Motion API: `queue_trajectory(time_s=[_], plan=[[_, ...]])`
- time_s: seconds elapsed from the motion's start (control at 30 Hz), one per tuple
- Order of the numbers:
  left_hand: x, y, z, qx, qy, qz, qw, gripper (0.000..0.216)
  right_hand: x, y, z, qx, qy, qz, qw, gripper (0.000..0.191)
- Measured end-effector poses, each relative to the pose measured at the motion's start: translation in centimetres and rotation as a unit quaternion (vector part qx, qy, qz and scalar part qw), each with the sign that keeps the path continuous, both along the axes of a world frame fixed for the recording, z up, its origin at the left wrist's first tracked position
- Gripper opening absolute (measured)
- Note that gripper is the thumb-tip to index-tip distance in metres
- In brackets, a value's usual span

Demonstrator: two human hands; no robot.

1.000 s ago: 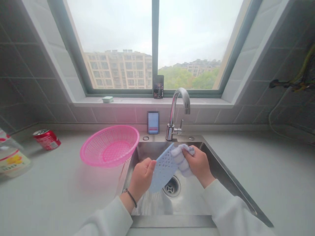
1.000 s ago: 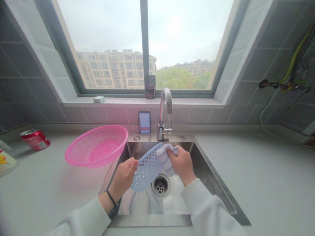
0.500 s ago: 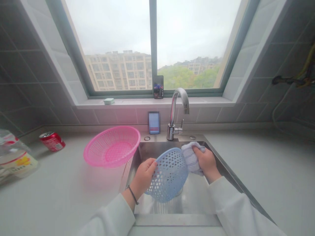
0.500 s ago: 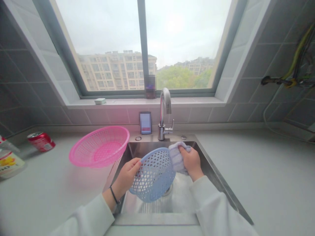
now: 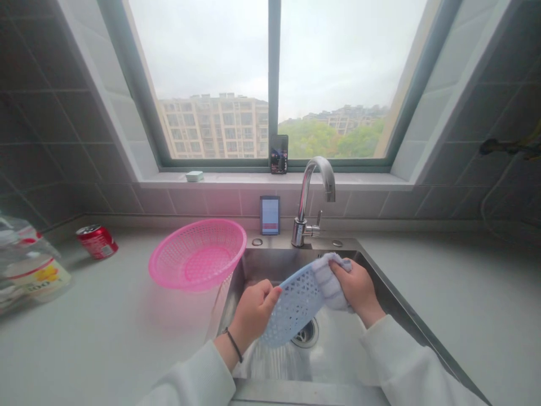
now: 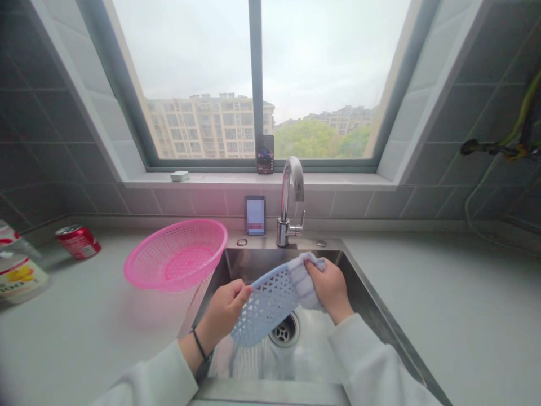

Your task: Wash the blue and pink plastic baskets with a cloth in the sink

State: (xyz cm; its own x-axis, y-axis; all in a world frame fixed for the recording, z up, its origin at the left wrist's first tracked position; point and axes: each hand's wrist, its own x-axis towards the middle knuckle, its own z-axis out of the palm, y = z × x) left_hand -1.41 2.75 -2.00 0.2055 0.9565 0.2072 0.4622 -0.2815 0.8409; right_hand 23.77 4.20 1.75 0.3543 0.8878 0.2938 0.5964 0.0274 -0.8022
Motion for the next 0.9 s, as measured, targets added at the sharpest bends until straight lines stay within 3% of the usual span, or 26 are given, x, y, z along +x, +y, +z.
queue_trajectory(time_s=[0.1, 0.27, 0.33, 0.4, 0.53, 0.63, 0.7, 0.83, 0.9], plan=[[0.1, -0.2, 0.1, 0.004, -0.011, 0.001, 1.000, 0.048, -0.2, -0.4, 0.4, 0.010, 0.007, -0.007, 1.000, 0.042], [0.3, -0.1, 0.0, -0.001, -0.015, 0.015, 1.000, 0.043, -5.3, -3.6, 0.5, 0.038, 0.008, 0.193, 0.980, 0.038], [0.3, 0.0, 0.1, -0.004, -0.014, 0.012, 1.000, 0.042, -6.1, -3.8, 0.5, 0.028, -0.011, 0.229, 0.973, 0.037], [0.2, 0.0, 0.2, -0.003, -0.015, 0.013, 1.000, 0.043, -5.2, -3.0, 0.6, 0.025, -0.028, 0.188, 0.982, 0.038], [0.3, -0.2, 0.4, -0.002, -0.032, 0.008, 0.999, 0.048, -0.6, -0.5, 0.7, 0.028, -0.031, 0.032, 0.999, 0.041], [0.6, -0.4, 0.2, -0.003, -0.060, -0.005, 0.998, 0.049, 0.6, -0.3, 0.8, 0.029, -0.016, -0.007, 0.999, 0.040], [0.9, -0.3, 0.0, -0.005, -0.072, -0.001, 0.997, 0.049, -0.6, -1.2, 0.8, 0.037, -0.004, 0.017, 0.999, 0.039], [0.9, 0.0, -0.3, -0.011, -0.064, 0.015, 0.998, 0.046, -4.4, -3.1, 0.6, 0.033, -0.009, 0.156, 0.987, 0.036], [0.7, 0.1, -0.2, -0.010, -0.060, 0.018, 0.998, 0.046, -4.8, -3.0, 0.5, 0.025, -0.015, 0.181, 0.983, 0.037]])
